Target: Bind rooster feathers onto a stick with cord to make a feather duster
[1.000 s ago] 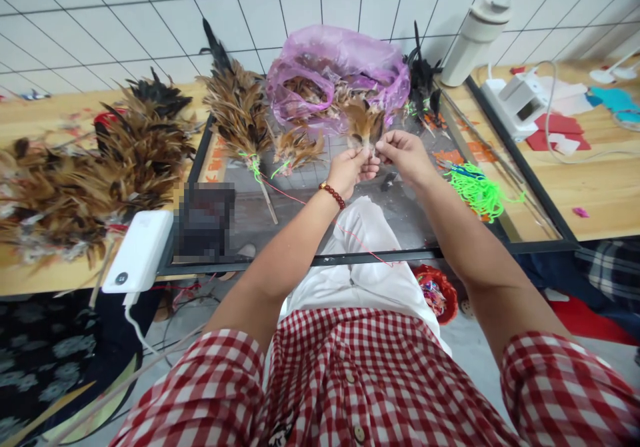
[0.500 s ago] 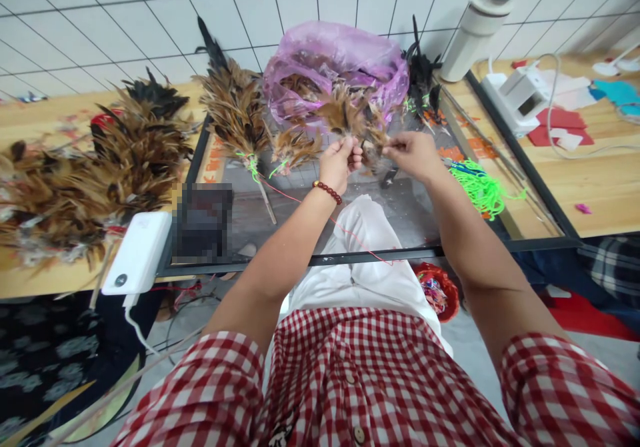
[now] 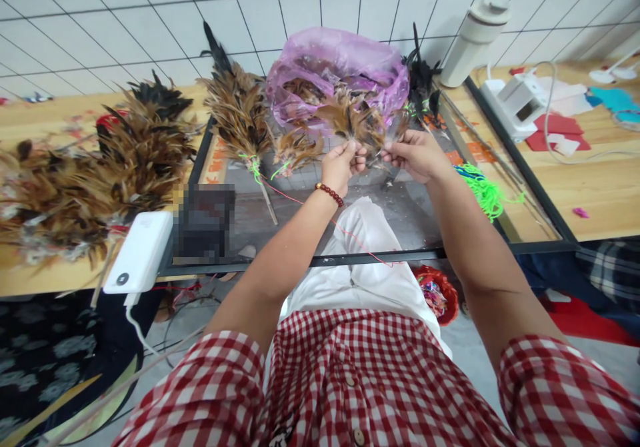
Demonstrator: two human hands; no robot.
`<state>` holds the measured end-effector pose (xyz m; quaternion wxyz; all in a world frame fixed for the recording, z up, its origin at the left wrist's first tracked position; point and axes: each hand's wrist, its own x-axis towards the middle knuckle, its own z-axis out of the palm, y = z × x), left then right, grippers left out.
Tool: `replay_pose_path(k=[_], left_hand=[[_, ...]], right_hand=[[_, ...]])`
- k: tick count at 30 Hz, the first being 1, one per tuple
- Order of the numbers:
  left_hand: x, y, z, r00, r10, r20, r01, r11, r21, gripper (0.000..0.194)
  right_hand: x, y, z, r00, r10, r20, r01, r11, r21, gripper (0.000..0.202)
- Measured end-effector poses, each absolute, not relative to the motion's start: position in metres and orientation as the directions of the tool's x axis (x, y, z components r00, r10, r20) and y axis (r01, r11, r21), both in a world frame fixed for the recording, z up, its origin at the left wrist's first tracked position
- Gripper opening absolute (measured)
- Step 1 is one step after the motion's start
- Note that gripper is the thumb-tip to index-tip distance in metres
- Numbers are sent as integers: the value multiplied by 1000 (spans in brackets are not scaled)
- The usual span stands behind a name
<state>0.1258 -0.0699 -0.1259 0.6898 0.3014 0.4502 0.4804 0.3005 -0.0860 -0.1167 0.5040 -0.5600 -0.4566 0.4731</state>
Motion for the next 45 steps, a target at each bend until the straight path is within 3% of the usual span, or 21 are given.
replay_pose_path(k=[4,11,14,19,23,26,31,33,36,39,45], left_hand=[[128,-75,-124,199,927,-318,-359,371,857,21],[132,-81,-125,299,912,-281,-215,352,911,27],[131,-81,-124,317,915,-248,-172,312,934,34],[129,-81,-123,366,894,-259,-105,316,943,26],[128,-71,-125,190,943,-274,-228,314,922,23],[126,-62,-125,66,953,-296,-350,300,887,20],[124,-63,-121,49,951,-305,-404,299,864,21],[123,-65,-121,71,946,-317,-401,318,859,21],[122,-66,-121,125,933,-337,-395,358,846,20],[122,-66,-123,160,925,-344,-381,379,843,17],[129,-73,-126,161,934,-317,-401,356,844,17]], right_hand=[[294,-86,-120,142,990,-11,-5,-10,-1000,41],[288,-81,-134,169,957,237,268,187,-945,36],[288,-82,-133,153,952,264,294,211,-932,35],[291,-83,-131,113,959,259,328,210,-921,35],[297,-79,-136,93,964,249,358,201,-912,17],[301,-78,-143,-2,973,233,495,203,-845,16],[297,-79,-149,-228,932,283,692,359,-626,7],[296,-78,-150,-203,931,302,710,353,-609,5],[296,-77,-145,44,941,335,584,248,-773,13],[293,-79,-133,210,963,171,230,122,-966,29],[274,-90,-112,144,981,-133,-246,-95,-965,25]])
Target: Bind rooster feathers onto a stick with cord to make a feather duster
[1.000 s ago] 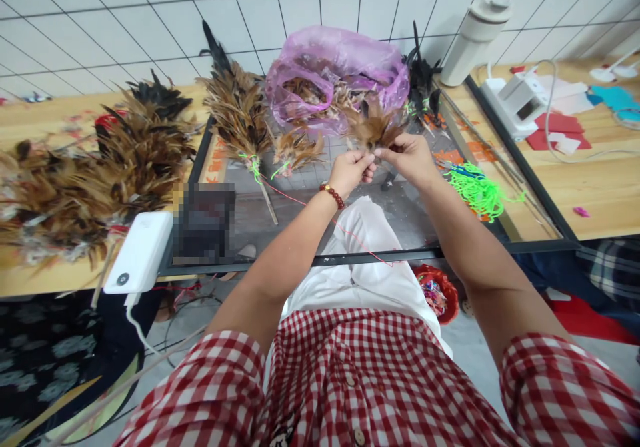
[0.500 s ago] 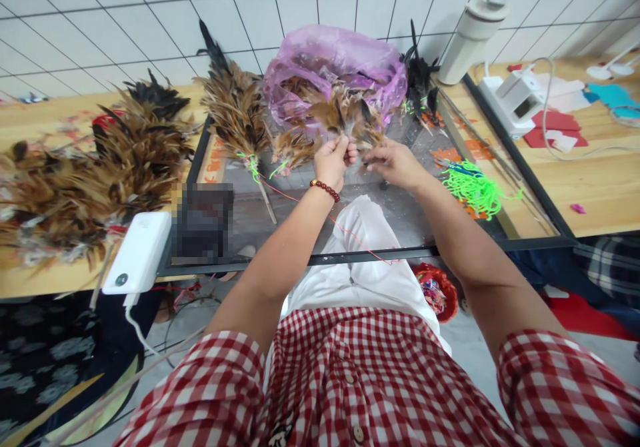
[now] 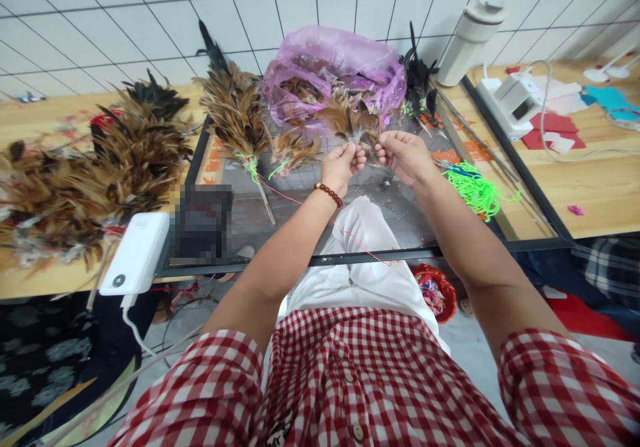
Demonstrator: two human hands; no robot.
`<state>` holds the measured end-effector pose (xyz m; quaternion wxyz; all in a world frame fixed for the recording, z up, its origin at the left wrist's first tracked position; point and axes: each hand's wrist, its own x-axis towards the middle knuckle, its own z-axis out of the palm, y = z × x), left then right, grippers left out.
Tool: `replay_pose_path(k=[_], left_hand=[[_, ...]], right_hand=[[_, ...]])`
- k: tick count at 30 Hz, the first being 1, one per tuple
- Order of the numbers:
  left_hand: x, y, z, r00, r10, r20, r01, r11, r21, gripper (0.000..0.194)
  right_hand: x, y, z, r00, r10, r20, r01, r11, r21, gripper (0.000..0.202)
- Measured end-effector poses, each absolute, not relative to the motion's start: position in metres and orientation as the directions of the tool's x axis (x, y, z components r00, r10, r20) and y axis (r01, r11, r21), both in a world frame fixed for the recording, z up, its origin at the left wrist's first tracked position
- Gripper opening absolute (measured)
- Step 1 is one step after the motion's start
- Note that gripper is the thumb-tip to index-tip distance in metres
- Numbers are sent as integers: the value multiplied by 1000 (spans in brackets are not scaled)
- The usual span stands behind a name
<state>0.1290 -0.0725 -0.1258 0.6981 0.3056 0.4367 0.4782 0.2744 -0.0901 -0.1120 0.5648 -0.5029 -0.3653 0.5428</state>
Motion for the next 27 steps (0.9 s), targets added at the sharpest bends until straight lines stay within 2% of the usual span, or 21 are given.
replay_pose_path(k=[3,5,10,14,18,20,23,27], left_hand=[[131,-74,-127,181,937,-299,-401,348,847,13],[131,-74,-129,194,934,-300,-373,353,858,12],[134,-72,-133,142,948,-284,-273,313,910,21],[136,-75,-134,176,960,-218,-236,256,937,25],[135,-75,-133,131,976,-172,-135,190,973,30],[133,-75,-130,108,979,-175,-150,190,970,29],[128,-76,-122,238,942,-236,-262,296,919,26],[123,-81,-115,511,798,-321,-235,488,840,30]], right_hand=[[267,-92,-112,82,965,-250,-364,-205,-908,21],[264,-91,-115,68,960,-273,-396,-225,-890,21],[263,-88,-121,99,970,-221,-404,-164,-900,24],[263,-87,-125,106,977,-187,-393,-132,-910,28],[267,-86,-131,62,993,-100,-351,-72,-934,36],[271,-86,-132,52,997,-49,-300,-32,-953,40],[280,-87,-132,-1,1000,-19,-219,-19,-976,44],[292,-91,-128,-264,959,-103,-167,-151,-974,52]])
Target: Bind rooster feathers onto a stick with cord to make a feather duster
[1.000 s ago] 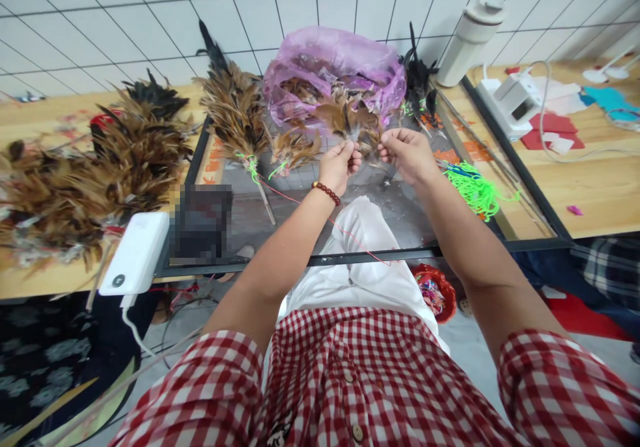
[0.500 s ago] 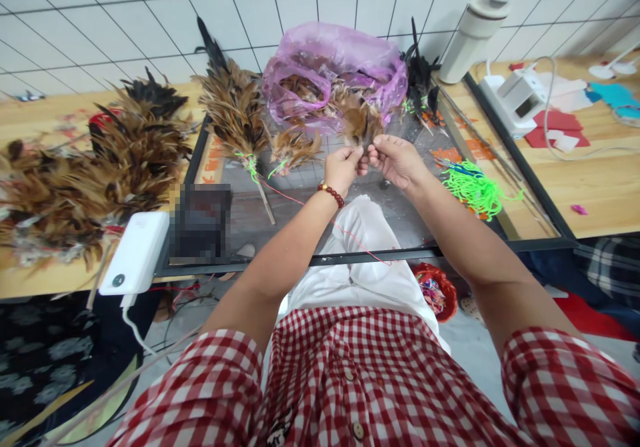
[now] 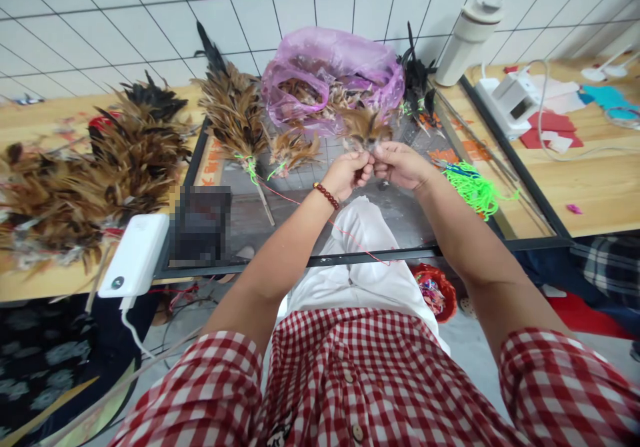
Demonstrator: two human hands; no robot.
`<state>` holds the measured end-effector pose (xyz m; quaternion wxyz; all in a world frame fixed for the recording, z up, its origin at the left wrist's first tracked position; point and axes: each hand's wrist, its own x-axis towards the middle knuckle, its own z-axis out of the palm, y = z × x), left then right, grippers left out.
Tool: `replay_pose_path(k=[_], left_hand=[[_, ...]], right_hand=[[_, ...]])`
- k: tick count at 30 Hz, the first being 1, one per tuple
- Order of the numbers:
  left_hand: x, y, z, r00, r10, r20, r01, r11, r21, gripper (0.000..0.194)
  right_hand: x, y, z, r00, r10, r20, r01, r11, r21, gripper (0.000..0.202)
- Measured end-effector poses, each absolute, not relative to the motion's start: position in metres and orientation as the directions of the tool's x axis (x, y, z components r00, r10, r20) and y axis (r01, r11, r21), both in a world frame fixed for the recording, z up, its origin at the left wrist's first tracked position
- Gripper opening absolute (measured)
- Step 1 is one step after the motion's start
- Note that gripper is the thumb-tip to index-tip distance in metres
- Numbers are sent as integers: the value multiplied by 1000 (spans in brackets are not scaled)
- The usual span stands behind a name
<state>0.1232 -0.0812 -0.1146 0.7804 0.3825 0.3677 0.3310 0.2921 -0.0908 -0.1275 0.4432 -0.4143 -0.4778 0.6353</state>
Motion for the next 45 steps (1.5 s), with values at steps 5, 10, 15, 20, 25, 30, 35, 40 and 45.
replay_pose_path(k=[5,10,15,20,25,30,35,40,45], left_hand=[[122,-83,-117,657,680,-325,-169,554,815,28],[123,-80,-126,652,696,-301,-183,530,828,17],[127,-77,-130,539,778,-324,-305,538,786,21],[126,-76,-126,446,818,-362,-460,557,692,25],[125,-76,-129,476,794,-378,-451,590,670,16],[124,-74,-131,471,811,-348,-437,557,706,12],[123,-75,-126,439,844,-308,-366,481,797,21],[121,-76,-124,614,708,-350,-181,557,811,26],[118,-73,-129,681,655,-328,-99,525,845,24]], right_hand=[[294,-93,-128,-278,956,-90,-215,-153,-965,63],[286,-86,-136,-88,989,-120,-212,-137,-968,67],[285,-81,-143,-23,1000,-1,-31,-2,-1000,64],[293,-77,-152,-22,886,463,562,394,-727,97],[296,-78,-161,-88,814,575,779,416,-469,92],[292,-80,-156,-16,807,591,776,382,-501,95],[291,-86,-135,-138,975,175,310,210,-927,75],[292,-94,-123,-290,952,-97,-103,-132,-986,71],[289,-92,-125,-97,995,-37,-245,-60,-968,73]])
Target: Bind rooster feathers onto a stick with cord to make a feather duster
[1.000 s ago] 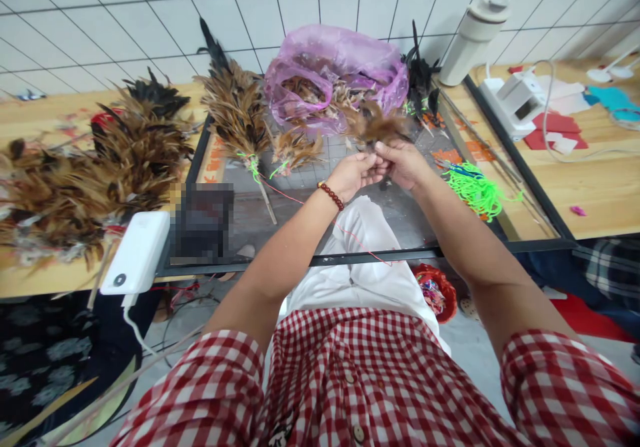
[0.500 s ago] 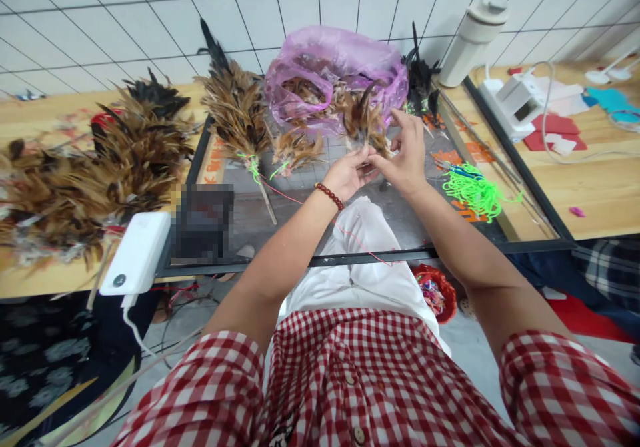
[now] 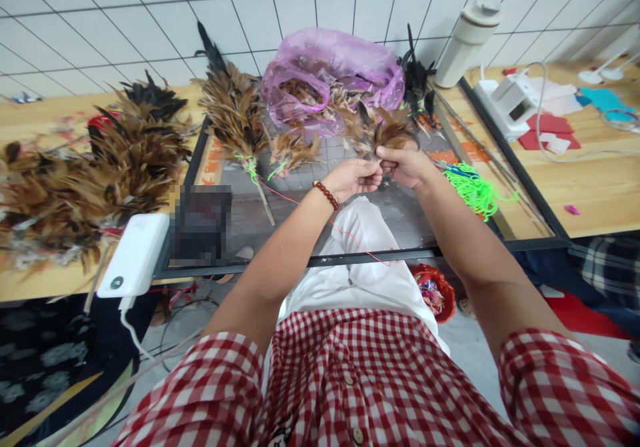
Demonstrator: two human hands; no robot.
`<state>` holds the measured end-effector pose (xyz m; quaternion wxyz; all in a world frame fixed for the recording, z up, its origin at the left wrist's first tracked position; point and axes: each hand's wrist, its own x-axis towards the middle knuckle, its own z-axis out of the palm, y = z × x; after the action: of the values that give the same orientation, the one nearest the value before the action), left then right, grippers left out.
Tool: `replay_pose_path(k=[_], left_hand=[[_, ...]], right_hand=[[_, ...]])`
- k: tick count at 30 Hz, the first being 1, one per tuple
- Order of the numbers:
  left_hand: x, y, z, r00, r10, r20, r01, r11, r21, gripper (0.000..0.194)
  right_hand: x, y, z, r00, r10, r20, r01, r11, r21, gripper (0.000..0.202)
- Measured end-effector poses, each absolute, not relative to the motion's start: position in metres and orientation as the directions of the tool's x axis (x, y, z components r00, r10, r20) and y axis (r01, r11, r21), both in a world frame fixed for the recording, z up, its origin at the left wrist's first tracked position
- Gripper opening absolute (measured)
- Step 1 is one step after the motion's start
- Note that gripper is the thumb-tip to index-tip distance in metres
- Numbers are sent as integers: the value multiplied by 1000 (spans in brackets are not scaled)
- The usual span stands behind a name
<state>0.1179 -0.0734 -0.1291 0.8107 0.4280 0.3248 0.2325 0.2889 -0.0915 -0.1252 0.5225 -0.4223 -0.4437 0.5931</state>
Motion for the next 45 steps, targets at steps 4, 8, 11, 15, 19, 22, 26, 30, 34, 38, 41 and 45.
replay_pose_path(k=[4,8,11,15,19,22,26,30,34,38,41,45], left_hand=[[114,-73,-128,711,636,-302,-125,536,835,26],[115,-74,-128,712,618,-334,-129,583,802,20],[119,-75,-130,643,679,-355,-205,599,774,17],[126,-74,-130,443,818,-366,-430,553,714,17],[128,-74,-130,405,837,-369,-484,539,690,22],[129,-75,-132,397,841,-367,-473,531,703,13],[128,-72,-130,282,896,-343,-516,443,733,19],[125,-69,-123,134,933,-334,-539,351,766,19],[124,-69,-122,118,940,-321,-523,333,784,24],[125,-69,-124,150,935,-321,-521,351,778,26],[125,-70,-124,178,930,-321,-519,365,773,23],[126,-73,-121,201,924,-325,-492,382,783,22]], right_hand=[[286,-90,-127,-51,997,-57,-238,-67,-969,64],[285,-90,-130,-44,994,-104,-191,-111,-975,57],[286,-87,-134,-33,996,-80,-118,-83,-989,59],[286,-84,-138,40,975,219,265,201,-943,76],[280,-88,-139,-92,890,448,681,384,-624,89],[278,-90,-139,-118,863,491,759,397,-516,75],[292,-85,-140,-42,845,534,772,366,-519,57],[315,-79,-140,99,868,486,809,214,-548,25],[319,-82,-136,92,961,260,869,50,-493,19],[312,-87,-127,28,1000,0,929,-25,-370,15],[308,-90,-120,-50,996,-70,967,31,-253,16],[306,-91,-117,-18,997,-79,972,-1,-234,19]])
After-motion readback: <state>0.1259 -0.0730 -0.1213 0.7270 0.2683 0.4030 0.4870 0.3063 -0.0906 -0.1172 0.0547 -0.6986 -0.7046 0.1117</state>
